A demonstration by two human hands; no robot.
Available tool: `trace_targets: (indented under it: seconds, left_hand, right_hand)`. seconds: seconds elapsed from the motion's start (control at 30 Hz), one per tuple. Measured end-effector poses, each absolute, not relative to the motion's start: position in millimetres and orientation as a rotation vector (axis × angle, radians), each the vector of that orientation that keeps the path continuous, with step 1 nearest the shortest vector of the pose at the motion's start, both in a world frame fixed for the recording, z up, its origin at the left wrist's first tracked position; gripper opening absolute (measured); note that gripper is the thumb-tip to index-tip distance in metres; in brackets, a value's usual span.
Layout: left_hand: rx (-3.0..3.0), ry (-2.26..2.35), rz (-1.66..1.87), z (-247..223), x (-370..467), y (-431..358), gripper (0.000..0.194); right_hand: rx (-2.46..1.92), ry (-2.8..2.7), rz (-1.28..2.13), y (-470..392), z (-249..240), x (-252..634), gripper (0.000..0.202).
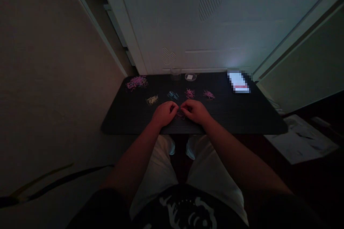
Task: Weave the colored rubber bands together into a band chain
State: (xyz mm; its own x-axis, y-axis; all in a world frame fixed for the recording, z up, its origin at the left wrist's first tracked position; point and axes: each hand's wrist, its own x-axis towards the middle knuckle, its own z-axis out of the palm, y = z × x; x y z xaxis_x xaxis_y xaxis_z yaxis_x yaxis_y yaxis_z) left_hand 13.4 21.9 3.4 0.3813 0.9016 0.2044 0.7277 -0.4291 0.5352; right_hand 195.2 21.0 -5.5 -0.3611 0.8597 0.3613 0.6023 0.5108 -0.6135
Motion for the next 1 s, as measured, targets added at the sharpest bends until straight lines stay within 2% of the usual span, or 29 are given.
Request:
trace_targets:
  seconds: [0.2, 1.0]
  left_hand:
    - [2.295, 1.411, 0.677, 1.0, 12.8, 22.2, 0.02]
    - [2.292, 1.325, 0.747, 0.0, 10.1, 22.7, 0.017]
  right_hand:
    - [-1.197, -2.076, 0.515, 19.1, -3.7, 194.4, 0.018]
    - [-1.148, -2.087, 0.489, 23.4, -7.6, 196.7, 0.014]
